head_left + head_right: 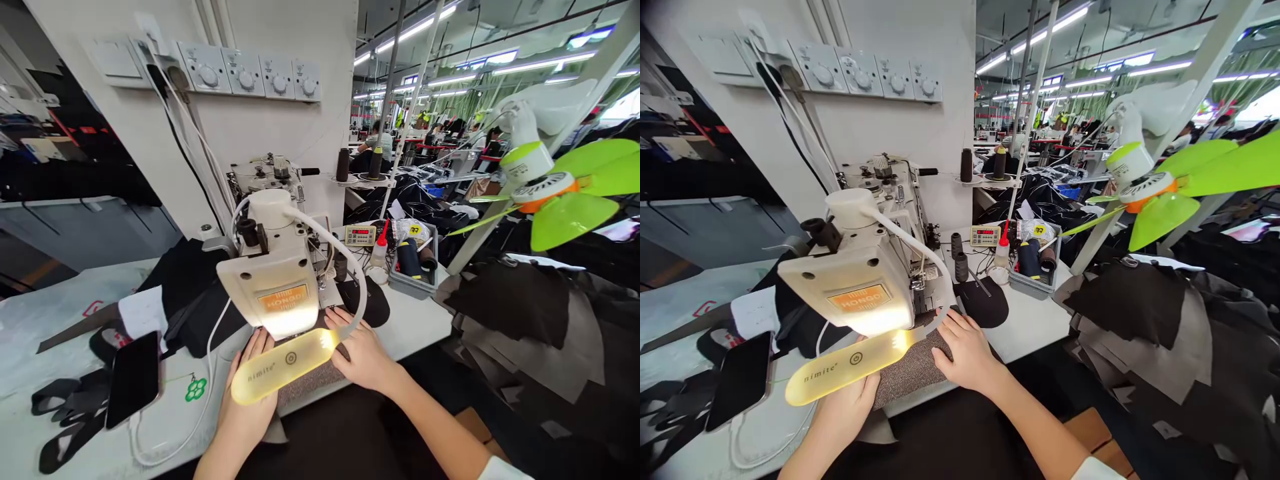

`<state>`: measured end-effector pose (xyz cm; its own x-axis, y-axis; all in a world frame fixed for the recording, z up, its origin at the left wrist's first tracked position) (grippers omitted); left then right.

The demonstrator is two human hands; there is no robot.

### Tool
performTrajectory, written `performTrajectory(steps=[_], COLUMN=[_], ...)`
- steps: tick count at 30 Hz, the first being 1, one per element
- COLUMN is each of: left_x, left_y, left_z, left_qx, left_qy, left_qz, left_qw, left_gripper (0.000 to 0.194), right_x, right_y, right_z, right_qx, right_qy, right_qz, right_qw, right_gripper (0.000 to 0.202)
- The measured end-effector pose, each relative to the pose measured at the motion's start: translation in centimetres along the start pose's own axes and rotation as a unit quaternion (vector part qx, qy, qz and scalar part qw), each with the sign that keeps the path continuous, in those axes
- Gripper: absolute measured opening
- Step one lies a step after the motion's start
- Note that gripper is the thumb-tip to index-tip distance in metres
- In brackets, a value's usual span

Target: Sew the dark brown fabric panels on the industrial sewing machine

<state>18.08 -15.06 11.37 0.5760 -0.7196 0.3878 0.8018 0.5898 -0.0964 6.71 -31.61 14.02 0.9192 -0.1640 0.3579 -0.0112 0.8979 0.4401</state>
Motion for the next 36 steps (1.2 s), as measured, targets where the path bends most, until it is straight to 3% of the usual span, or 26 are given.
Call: performTrajectory(steps=[16, 32, 36], left_x=[-0.04, -0.15, -0.28], left_y=[-0.27, -0.55, -0.60], left_z=[0.37, 0.55, 0.72], left_qx=[-0.012, -0.035, -0.041], left_qy=[-0.010, 0.047, 0.033], left_qz=[0.022, 0.049, 0.055], left_qw=[1.000, 0.997, 0.997], left_gripper=[0.048, 0.049, 0.049], right_x=[0.10, 0.09, -0.04], right_y=[-0.28, -0.31, -0.37], right_z=[-0.20, -0.21, -0.36], right_qx=[-0.008, -0.020, -0.021], right_qy=[0.013, 0.000, 0.005], right_qz=[0.007, 0.014, 0.017], right_qw=[1.000, 1.000, 1.000], right_gripper=[0.048, 0.047, 0.047])
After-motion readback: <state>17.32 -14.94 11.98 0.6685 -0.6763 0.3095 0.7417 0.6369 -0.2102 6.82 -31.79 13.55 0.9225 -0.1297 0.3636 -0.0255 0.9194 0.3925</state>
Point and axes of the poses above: each hand's wrist, its own x-axis towards the middle knuckle, its own z-axis out of the back of the hand, y = z × x, the point moved 5 cm from there along x, towards the middle knuckle, and after that the axes turned 9 degrees about x, right-handed, at the moved point
